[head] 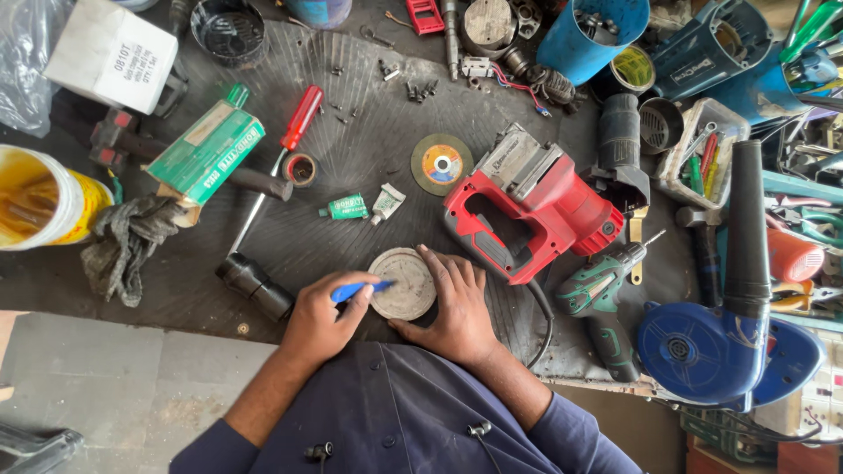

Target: The person wipes their hands with a rag, squeezes grease from a tube onto a lid, spreads the grease with a blue scraper, then coats a black cylindrical component and presses it onto a mounted shaft, tightening it with a wrench at the end.

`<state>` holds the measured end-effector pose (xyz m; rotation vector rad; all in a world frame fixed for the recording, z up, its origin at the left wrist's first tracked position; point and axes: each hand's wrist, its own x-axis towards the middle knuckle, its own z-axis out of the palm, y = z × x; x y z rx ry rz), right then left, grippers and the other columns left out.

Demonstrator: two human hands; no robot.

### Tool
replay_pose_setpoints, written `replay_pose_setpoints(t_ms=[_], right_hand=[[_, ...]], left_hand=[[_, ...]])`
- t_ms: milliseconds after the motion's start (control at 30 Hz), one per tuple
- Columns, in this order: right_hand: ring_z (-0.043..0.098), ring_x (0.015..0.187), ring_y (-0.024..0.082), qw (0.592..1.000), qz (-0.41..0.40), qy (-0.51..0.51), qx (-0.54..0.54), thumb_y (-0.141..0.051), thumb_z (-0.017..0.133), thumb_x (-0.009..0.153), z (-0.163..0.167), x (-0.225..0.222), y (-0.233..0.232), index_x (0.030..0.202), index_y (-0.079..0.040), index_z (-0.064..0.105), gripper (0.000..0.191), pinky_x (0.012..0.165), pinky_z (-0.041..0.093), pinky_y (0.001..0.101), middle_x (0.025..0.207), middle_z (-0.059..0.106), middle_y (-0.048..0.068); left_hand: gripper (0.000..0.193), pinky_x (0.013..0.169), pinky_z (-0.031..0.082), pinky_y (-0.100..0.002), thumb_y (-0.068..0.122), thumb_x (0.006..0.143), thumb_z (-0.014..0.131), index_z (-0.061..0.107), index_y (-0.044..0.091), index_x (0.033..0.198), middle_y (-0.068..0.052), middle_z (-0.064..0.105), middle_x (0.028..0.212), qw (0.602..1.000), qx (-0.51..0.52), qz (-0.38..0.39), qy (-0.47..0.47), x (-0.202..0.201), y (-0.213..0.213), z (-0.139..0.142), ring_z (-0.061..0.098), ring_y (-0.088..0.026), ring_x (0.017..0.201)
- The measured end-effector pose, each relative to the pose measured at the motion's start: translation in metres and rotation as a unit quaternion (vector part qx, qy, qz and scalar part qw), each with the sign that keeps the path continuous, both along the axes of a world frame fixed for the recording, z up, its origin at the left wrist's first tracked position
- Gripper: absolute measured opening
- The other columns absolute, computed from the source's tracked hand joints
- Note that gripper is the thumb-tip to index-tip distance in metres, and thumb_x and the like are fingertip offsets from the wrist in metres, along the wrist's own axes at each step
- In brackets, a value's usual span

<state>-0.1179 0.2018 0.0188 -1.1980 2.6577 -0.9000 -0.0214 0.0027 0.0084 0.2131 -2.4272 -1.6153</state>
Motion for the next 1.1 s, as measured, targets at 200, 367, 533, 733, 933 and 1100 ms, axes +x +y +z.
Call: replay_pose_setpoints(t_ms=[200, 367, 533, 733, 933, 1100], right_hand=[[0.051, 0.127, 0.034, 1.000, -0.001, -0.004, 0.002, -0.044, 0.094, 0.058, -0.0002, 0.0006, 0.0006, 0.151, -0.004, 0.042, 0.114, 0.108, 0.035, 0.0508, 0.137, 0.058, 0.014], [0.052, 0.126, 0.034, 1.000, -0.003, -0.003, 0.002, -0.044, 0.094, 0.059, 0.0007, -0.0002, 0.0005, 0.151, -0.004, 0.042, 0.113, 0.108, 0.035, 0.0507, 0.136, 0.058, 0.014], [0.052, 0.126, 0.034, 1.000, -0.003, 0.004, -0.004, -0.045, 0.095, 0.059, 0.0021, 0.0005, 0.0005, 0.150, -0.004, 0.042, 0.113, 0.106, 0.035, 0.0503, 0.135, 0.058, 0.015], [0.051, 0.126, 0.034, 1.000, -0.004, 0.007, -0.005, -0.045, 0.094, 0.059, 0.0014, 0.0012, 0.0016, 0.151, -0.003, 0.042, 0.114, 0.108, 0.035, 0.0506, 0.136, 0.057, 0.015], [0.051, 0.127, 0.033, 1.000, -0.004, 0.002, -0.004, -0.044, 0.094, 0.059, 0.0004, 0.0012, 0.0018, 0.151, -0.004, 0.042, 0.113, 0.109, 0.035, 0.0505, 0.137, 0.057, 0.014], [0.051, 0.127, 0.033, 1.000, -0.002, 0.005, -0.009, -0.043, 0.095, 0.058, -0.0003, 0.0009, 0.0010, 0.151, -0.004, 0.042, 0.114, 0.109, 0.035, 0.0507, 0.139, 0.057, 0.014]], left_hand=[[0.017, 0.078, 0.058, -0.036, 0.015, 0.095, 0.068, 0.074, 0.007, 0.109, -0.013, 0.077, 0.101, 1.000, -0.003, -0.003, -0.005, 0.0012, 0.0000, -0.0033, 0.077, -0.028, 0.092], [0.017, 0.078, 0.058, -0.036, 0.014, 0.094, 0.069, 0.075, 0.007, 0.107, -0.013, 0.077, 0.101, 0.999, -0.014, -0.046, 0.016, -0.0004, 0.0010, -0.0047, 0.076, -0.029, 0.093], [0.018, 0.074, 0.057, -0.037, 0.012, 0.094, 0.069, 0.075, 0.007, 0.110, -0.013, 0.075, 0.095, 0.999, -0.035, -0.002, 0.005, -0.0002, 0.0023, -0.0026, 0.075, -0.029, 0.086], [0.017, 0.072, 0.057, -0.036, 0.011, 0.093, 0.069, 0.075, 0.008, 0.109, -0.012, 0.074, 0.094, 0.999, -0.031, -0.005, 0.021, 0.0012, 0.0028, -0.0010, 0.074, -0.028, 0.084], [0.018, 0.071, 0.057, -0.036, 0.012, 0.093, 0.070, 0.075, 0.008, 0.110, -0.012, 0.074, 0.093, 0.999, -0.033, -0.012, 0.010, 0.0009, 0.0031, 0.0002, 0.074, -0.028, 0.083], [0.017, 0.075, 0.057, -0.036, 0.012, 0.097, 0.067, 0.072, 0.008, 0.112, -0.011, 0.074, 0.100, 0.998, -0.027, 0.014, 0.048, 0.0005, 0.0023, 0.0001, 0.075, -0.028, 0.090]])
